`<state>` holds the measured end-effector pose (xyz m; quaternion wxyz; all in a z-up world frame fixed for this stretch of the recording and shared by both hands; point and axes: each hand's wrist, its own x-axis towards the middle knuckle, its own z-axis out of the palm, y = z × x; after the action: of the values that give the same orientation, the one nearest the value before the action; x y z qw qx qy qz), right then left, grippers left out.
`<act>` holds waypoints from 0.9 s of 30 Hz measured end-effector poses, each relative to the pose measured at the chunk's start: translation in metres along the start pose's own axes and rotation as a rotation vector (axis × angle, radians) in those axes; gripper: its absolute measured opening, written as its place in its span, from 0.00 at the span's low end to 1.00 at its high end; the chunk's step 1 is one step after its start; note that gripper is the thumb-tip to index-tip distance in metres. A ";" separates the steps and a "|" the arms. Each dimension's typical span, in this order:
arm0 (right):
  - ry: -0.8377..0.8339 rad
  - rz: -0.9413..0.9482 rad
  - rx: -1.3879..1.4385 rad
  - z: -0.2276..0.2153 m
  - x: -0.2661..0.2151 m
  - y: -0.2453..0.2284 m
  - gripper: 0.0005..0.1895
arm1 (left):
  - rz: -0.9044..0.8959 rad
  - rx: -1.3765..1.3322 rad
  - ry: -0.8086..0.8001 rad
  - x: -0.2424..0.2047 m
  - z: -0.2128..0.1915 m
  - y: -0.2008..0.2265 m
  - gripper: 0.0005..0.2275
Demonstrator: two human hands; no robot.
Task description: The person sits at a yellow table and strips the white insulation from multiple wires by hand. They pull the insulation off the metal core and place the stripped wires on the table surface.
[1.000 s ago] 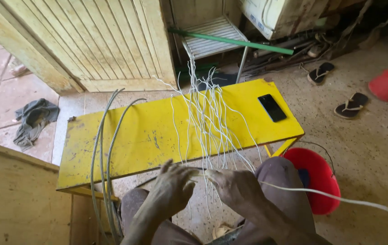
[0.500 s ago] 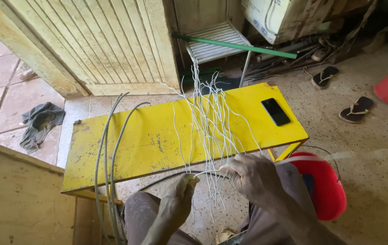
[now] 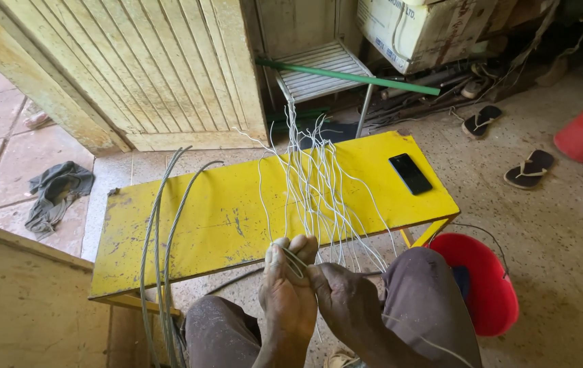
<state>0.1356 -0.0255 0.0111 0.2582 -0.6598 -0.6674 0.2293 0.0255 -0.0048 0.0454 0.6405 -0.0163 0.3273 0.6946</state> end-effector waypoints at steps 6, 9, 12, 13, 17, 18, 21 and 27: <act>-0.237 -0.029 0.059 -0.010 -0.002 0.000 0.26 | 0.104 -0.020 -0.089 0.012 -0.010 0.022 0.13; -0.390 0.067 -0.029 -0.034 0.003 0.006 0.23 | 0.265 0.281 -0.193 0.032 -0.028 0.036 0.09; -0.363 -0.052 -0.238 -0.045 0.014 0.019 0.15 | 0.559 1.044 -0.379 0.035 -0.043 0.067 0.17; -0.345 -0.137 -0.379 -0.051 0.018 0.027 0.12 | 0.746 1.505 -0.501 0.034 -0.044 0.075 0.23; -0.267 -0.350 -0.460 -0.058 0.030 0.027 0.09 | 0.535 2.151 -0.921 0.035 -0.033 0.087 0.26; -0.268 -0.382 -0.458 -0.065 0.031 0.019 0.09 | 0.313 2.191 -0.913 0.031 -0.027 0.085 0.22; -0.204 -0.458 -0.396 -0.061 0.039 0.010 0.06 | 0.139 2.160 -0.891 0.044 -0.053 0.085 0.13; -0.025 -0.486 -0.123 -0.058 0.045 0.024 0.10 | 0.485 1.675 -0.926 0.042 -0.087 0.061 0.10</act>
<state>0.1916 0.0179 0.0418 0.2566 -0.4916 -0.8223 0.1276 -0.0715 -0.0074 -0.0145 0.3501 0.7834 0.4248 0.2886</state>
